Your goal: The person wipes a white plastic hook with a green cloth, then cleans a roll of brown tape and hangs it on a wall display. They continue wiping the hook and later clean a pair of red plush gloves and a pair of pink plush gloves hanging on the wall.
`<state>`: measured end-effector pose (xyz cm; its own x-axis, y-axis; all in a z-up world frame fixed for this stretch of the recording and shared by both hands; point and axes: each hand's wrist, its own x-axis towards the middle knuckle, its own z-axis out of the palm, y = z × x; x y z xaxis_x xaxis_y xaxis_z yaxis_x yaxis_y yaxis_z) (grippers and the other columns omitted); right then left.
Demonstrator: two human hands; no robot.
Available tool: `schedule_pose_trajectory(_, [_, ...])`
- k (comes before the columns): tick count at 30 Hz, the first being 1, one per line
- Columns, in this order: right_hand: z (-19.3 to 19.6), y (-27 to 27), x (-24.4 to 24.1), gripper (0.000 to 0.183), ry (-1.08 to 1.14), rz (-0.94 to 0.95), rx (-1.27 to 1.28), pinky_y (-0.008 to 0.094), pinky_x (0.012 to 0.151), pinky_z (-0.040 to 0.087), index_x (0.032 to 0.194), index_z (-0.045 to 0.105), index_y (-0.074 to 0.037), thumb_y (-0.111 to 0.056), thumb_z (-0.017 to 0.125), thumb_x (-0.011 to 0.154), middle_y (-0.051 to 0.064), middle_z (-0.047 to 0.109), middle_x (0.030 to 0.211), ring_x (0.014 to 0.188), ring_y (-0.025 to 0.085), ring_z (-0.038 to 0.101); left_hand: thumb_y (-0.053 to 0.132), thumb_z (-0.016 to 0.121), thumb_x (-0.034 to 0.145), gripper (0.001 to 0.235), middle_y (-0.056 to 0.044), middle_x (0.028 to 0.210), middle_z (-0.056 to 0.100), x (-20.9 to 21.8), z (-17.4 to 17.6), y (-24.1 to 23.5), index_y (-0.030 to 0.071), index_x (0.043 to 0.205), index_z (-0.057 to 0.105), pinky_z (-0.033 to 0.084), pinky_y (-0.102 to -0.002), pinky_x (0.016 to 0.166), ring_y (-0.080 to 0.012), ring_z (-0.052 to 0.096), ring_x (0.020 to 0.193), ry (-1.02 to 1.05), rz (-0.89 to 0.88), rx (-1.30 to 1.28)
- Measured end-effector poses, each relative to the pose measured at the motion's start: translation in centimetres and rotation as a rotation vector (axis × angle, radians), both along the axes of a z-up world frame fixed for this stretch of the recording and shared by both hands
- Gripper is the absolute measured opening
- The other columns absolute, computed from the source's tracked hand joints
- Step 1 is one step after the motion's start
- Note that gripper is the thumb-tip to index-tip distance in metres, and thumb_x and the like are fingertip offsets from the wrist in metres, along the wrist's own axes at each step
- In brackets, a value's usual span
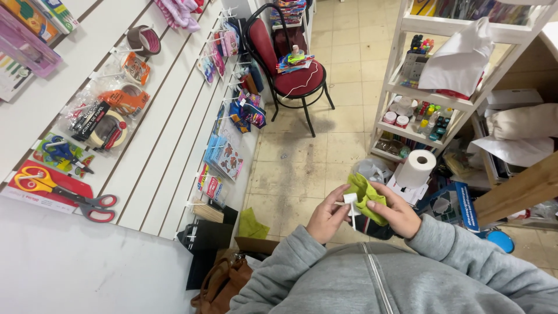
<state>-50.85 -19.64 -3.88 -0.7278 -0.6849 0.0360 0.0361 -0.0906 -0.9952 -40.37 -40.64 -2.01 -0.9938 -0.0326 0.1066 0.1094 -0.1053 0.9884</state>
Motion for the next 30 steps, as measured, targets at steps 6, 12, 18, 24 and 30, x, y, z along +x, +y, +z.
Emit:
schedule_pose_trajectory(6, [0.9,-0.2,0.4,0.058,0.007,0.127,0.077,0.031,0.094,0.054,0.145,0.048,-0.004,-0.008,0.066,0.091,0.008,0.067,0.125,0.112,0.016,0.065,0.006,0.062,0.104,0.049,-0.008,0.103,0.068,-0.1,-2.9,-0.5,0.006,0.151,0.047,0.056,-0.024,0.079,-0.0101,0.065,0.09,-0.049,-0.05,-0.008])
schedule_pose_trajectory(12, [1.3,-0.6,0.5,0.054,0.106,0.235,0.073,0.03,0.095,0.054,0.139,0.053,-0.003,-0.001,0.07,0.088,0.008,0.067,0.121,0.111,0.014,0.064,0.008,0.064,0.101,0.04,-0.006,0.097,0.071,-0.4,-3.5,-0.7,0.003,0.139,0.05,0.055,-0.024,0.079,-0.0095,0.067,0.088,-0.068,0.09,0.123])
schedule_pose_trajectory(18, [0.9,-0.7,0.1,0.055,0.045,0.194,0.016,0.031,0.094,0.055,0.139,0.053,-0.001,-0.004,0.072,0.088,0.01,0.067,0.12,0.109,0.017,0.066,0.007,0.068,0.101,0.037,-0.007,0.098,0.071,-0.5,-3.3,-1.0,0.001,0.134,0.052,0.055,-0.023,0.081,-0.0105,0.068,0.091,0.007,0.052,0.093])
schedule_pose_trajectory(24, [0.0,-0.4,-0.7,0.064,0.137,0.006,0.041,0.029,0.098,0.051,0.151,0.042,-0.004,-0.009,0.065,0.092,0.007,0.064,0.129,0.115,0.014,0.063,0.006,0.068,0.102,0.035,-0.009,0.097,0.071,-0.6,-3.2,-1.0,-0.001,0.133,0.053,0.055,-0.024,0.076,-0.0114,0.067,0.088,-0.022,0.069,0.04])
schedule_pose_trajectory(30, [1.9,-0.9,0.0,0.053,0.131,0.258,0.127,0.031,0.09,0.057,0.141,0.057,-0.006,-0.004,0.069,0.089,0.006,0.069,0.117,0.103,0.014,0.067,0.009,0.069,0.098,0.037,-0.009,0.099,0.074,-0.2,-2.1,-1.0,0.002,0.128,0.05,0.058,-0.023,0.078,-0.0096,0.07,0.09,-0.024,0.057,0.027])
